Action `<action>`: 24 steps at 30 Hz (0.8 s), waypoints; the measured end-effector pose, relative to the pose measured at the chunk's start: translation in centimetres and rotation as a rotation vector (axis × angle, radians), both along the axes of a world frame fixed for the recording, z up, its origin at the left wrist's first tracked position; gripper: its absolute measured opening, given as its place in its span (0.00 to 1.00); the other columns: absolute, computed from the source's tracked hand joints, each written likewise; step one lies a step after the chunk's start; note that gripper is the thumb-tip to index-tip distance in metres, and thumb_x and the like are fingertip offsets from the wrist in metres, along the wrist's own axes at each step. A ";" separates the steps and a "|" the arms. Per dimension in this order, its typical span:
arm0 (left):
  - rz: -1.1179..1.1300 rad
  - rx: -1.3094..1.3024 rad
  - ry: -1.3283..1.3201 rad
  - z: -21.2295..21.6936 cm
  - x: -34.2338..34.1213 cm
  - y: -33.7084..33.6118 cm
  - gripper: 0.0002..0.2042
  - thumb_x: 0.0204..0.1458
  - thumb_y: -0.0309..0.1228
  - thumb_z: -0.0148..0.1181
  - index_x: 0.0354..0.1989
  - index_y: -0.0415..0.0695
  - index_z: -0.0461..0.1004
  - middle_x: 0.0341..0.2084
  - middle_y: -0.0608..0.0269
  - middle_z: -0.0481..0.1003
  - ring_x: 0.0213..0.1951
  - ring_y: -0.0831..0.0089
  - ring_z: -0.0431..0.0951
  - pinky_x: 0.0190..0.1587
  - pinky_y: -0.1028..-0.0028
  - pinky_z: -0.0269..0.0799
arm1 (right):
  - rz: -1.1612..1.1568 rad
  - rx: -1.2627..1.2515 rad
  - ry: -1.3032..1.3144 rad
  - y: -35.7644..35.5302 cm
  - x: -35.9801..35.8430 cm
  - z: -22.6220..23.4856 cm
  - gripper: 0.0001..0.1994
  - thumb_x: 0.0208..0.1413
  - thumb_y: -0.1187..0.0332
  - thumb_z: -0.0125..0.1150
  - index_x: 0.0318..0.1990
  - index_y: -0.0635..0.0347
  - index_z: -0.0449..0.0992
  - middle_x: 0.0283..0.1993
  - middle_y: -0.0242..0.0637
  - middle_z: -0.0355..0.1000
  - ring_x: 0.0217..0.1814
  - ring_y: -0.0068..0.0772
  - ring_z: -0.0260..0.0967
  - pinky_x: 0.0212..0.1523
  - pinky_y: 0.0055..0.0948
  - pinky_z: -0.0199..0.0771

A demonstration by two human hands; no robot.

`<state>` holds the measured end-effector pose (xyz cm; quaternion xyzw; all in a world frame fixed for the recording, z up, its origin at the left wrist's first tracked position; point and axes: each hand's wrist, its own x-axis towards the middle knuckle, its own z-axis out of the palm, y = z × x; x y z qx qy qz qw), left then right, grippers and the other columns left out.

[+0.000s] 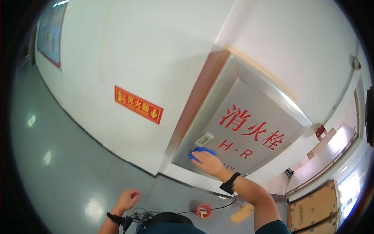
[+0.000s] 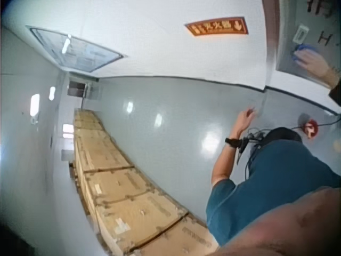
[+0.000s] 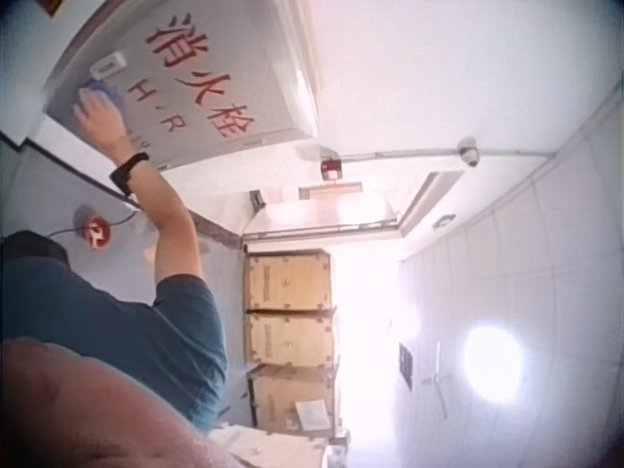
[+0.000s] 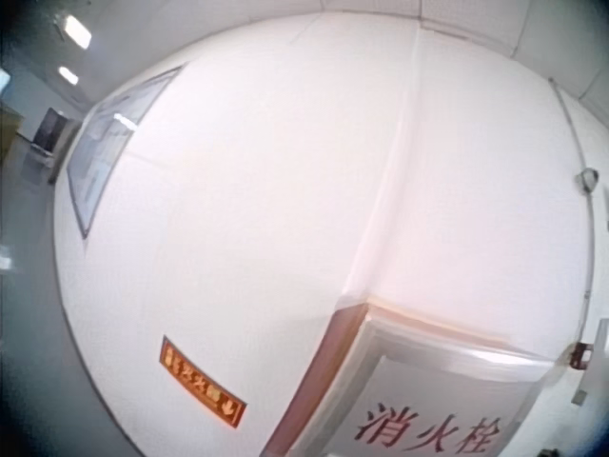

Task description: Clean the exterior surfaces of a wall-mounted fire hydrant box using a blue cloth.

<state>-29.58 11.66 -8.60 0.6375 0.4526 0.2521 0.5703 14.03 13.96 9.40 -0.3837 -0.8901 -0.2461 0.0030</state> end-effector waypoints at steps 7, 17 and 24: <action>-0.002 -0.031 0.018 -2.3 -1.3 -0.1 0.15 0.57 0.30 0.59 0.49 0.35 0.74 0.38 0.59 0.80 0.41 0.74 0.79 0.47 0.74 0.73 | 0.073 0.062 0.081 2.5 -2.4 -6.6 0.13 0.54 0.68 0.54 0.46 0.59 0.75 0.60 0.42 0.68 0.64 0.40 0.63 0.66 0.36 0.60; -0.111 0.039 0.223 5.8 0.1 -0.5 0.23 0.60 0.43 0.54 0.55 0.36 0.72 0.50 0.46 0.76 0.54 0.58 0.74 0.56 0.64 0.67 | 0.049 -0.003 -0.060 -1.4 2.9 -11.1 0.09 0.53 0.69 0.56 0.40 0.59 0.77 0.56 0.38 0.70 0.62 0.35 0.63 0.65 0.31 0.59; -0.192 0.027 0.355 8.7 5.1 -0.3 0.24 0.59 0.45 0.54 0.56 0.38 0.72 0.51 0.47 0.75 0.55 0.58 0.74 0.57 0.64 0.67 | -0.116 -0.056 -0.204 -6.5 8.2 -10.5 0.11 0.56 0.68 0.53 0.44 0.56 0.76 0.61 0.35 0.67 0.65 0.34 0.61 0.68 0.30 0.57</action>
